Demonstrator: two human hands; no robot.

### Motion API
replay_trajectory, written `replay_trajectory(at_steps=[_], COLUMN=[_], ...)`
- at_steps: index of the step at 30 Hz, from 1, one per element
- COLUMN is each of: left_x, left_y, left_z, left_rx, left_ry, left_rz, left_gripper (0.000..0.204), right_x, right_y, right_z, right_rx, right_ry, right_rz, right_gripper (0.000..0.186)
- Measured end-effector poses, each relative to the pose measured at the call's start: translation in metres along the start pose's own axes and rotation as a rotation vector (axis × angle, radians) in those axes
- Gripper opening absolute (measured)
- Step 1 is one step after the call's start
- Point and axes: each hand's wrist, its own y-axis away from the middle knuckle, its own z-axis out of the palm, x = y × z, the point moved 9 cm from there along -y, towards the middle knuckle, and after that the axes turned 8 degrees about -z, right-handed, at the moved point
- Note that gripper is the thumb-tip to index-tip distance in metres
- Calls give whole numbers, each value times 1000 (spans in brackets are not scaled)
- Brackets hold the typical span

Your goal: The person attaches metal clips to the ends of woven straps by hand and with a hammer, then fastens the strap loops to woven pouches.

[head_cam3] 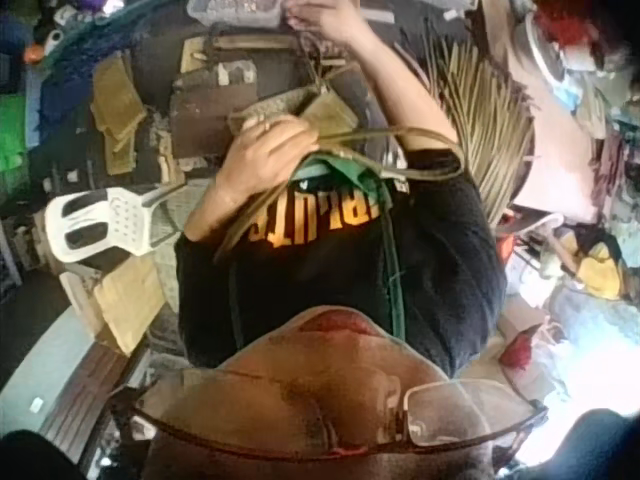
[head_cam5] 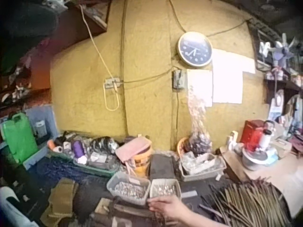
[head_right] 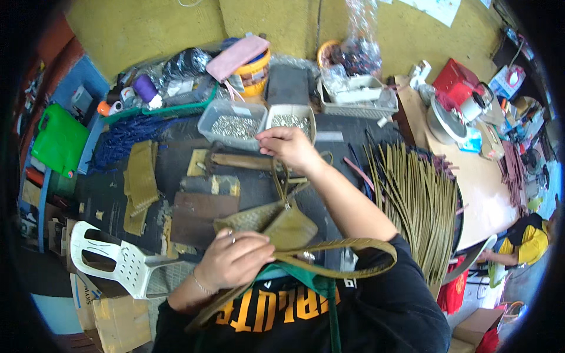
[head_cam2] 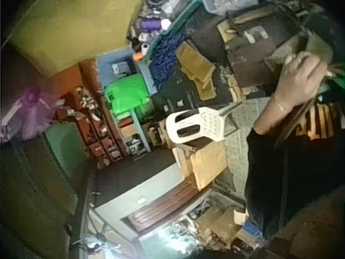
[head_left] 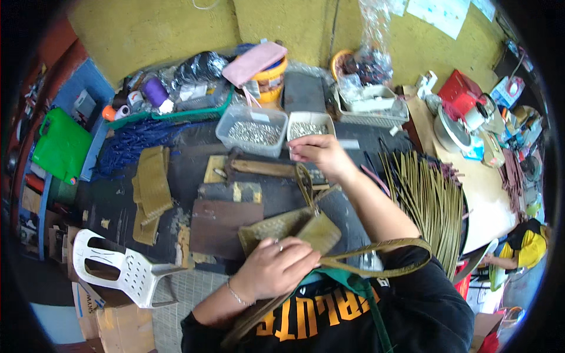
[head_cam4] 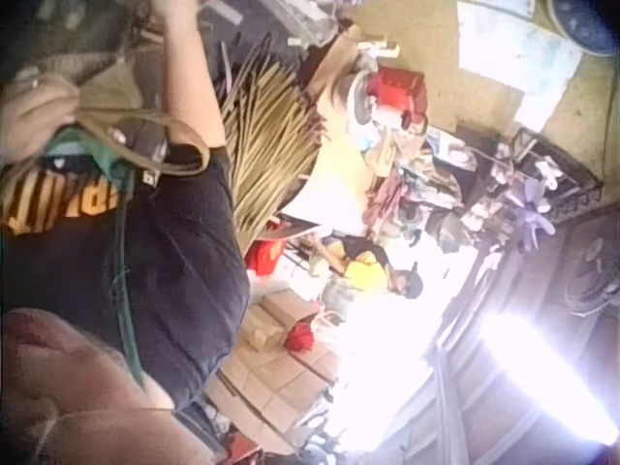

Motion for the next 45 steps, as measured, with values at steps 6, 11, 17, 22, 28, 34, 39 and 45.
replay_trajectory(at_steps=[6,11,17,22,28,34,39,45], left_x=[61,94,118,120,112,107,109,108], left_y=[-29,-41,-41,-38,-34,-32,-32,-31], left_z=[10,28,36,35,34,33,31,29], left_rx=[-23,-85,-88,-81,-105,-89,-95,-96], left_ry=[-33,-28,-44,-13,64,92,108,109], left_rz=[258,416,517,546,520,509,503,476], left_gripper=[15,13,9,11,12,11,11,13], right_x=[-73,-101,-117,-121,-121,-118,-121,-121], right_y=[146,221,261,269,264,259,260,259], right_z=[-19,-17,-20,-17,-10,-8,-5,-2], right_rx=[103,148,206,236,133,90,49,9], right_ry=[-86,4,330,374,382,320,354,313], right_rz=[-82,-188,-356,-435,-532,-569,-613,-635], right_gripper=[19,12,8,7,9,14,14,12])
